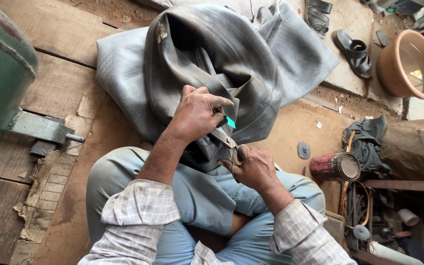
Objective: The person sits on the floor repairing a rubber inner tube: they brush a dark liquid onto the puncture area, press a patch onto the spot, then use scissors to trim the patch edges and press it down firmly by hand.
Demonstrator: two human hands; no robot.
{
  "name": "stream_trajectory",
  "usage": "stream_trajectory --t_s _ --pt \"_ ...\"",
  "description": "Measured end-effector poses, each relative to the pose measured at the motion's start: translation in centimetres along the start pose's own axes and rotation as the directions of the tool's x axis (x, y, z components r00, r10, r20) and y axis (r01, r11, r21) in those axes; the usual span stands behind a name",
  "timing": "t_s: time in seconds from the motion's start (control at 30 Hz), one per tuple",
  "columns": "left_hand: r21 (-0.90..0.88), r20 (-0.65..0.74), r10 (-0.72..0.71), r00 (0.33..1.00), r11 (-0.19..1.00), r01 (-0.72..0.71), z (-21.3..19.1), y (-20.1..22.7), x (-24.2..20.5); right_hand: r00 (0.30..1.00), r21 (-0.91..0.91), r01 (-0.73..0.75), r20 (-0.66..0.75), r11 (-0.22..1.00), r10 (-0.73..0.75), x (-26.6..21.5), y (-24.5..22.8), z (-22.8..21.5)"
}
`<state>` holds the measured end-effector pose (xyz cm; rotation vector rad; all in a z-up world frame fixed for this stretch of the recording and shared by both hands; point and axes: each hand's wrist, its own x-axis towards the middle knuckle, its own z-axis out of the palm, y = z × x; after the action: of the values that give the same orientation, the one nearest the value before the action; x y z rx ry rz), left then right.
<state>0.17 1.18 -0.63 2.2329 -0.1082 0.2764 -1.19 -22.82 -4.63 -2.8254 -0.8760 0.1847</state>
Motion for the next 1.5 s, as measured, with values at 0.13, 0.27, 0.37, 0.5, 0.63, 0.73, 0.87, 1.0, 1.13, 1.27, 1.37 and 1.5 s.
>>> stream_trajectory --t_s 0.13,0.27,0.37,0.5,0.63,0.73,0.87,1.0,1.13,1.27,1.37,1.5 --pt "-0.084 -0.062 0.005 0.998 0.996 -0.01 -0.5 0.5 0.1 0.994 0.013 0.058 -0.092 0.998 -0.056 -0.6 0.5 0.4" --pt "-0.325 -0.297 0.002 0.955 0.94 -0.103 -1.1 0.1 -0.4 1.0 0.041 -0.023 -0.003 0.999 0.024 -1.5 -1.0 -2.0" --pt "-0.328 -0.448 0.0 0.894 0.93 -0.164 -3.7 0.9 -2.1 0.985 0.102 -0.169 -0.028 0.98 0.173 -3.4 0.2 -1.4" --pt "-0.3 -0.273 -0.321 0.907 0.924 0.236 -9.3 5.4 -6.9 0.833 0.05 -0.542 0.164 0.839 0.528 -4.7 1.7 -2.2" --pt "-0.081 -0.244 -0.472 0.847 0.881 0.467 -10.3 4.0 -13.5 0.857 -0.135 -0.426 0.256 0.895 0.447 -5.8 4.3 -2.1" --pt "-0.079 -0.248 -0.577 0.778 0.813 0.577 -9.7 1.5 -18.5 0.878 -0.146 -0.374 0.264 0.916 0.4 -6.4 5.1 -2.0" --pt "-0.073 -0.215 -0.677 0.704 0.73 0.68 -9.8 1.8 -22.0 0.912 -0.035 -0.402 0.076 0.915 0.403 -5.2 4.3 -1.8" --pt "0.006 -0.293 -0.614 0.733 0.765 0.644 -11.3 3.2 -22.1 0.953 -0.035 -0.3 -0.063 0.953 0.298 -4.6 4.1 -0.7" --pt "-0.004 -0.455 -0.471 0.756 0.849 0.528 -11.5 5.2 -20.3 0.958 -0.033 -0.243 -0.163 0.969 0.235 -3.4 5.3 1.6" --pt "-0.41 -0.338 -0.565 0.753 0.808 0.423 -6.0 5.2 -16.8 0.945 0.279 -0.298 -0.052 0.913 0.324 -1.5 5.5 4.2" --pt "-0.703 -0.16 -0.625 0.764 0.615 0.357 2.4 1.2 -14.4 0.94 0.279 -0.287 -0.104 0.916 0.326 -0.9 4.1 4.4" --pt "-0.899 0.052 -0.648 0.76 0.302 0.319 5.5 0.3 -10.9 0.93 0.267 -0.292 -0.146 0.918 0.338 -1.4 5.6 4.6"
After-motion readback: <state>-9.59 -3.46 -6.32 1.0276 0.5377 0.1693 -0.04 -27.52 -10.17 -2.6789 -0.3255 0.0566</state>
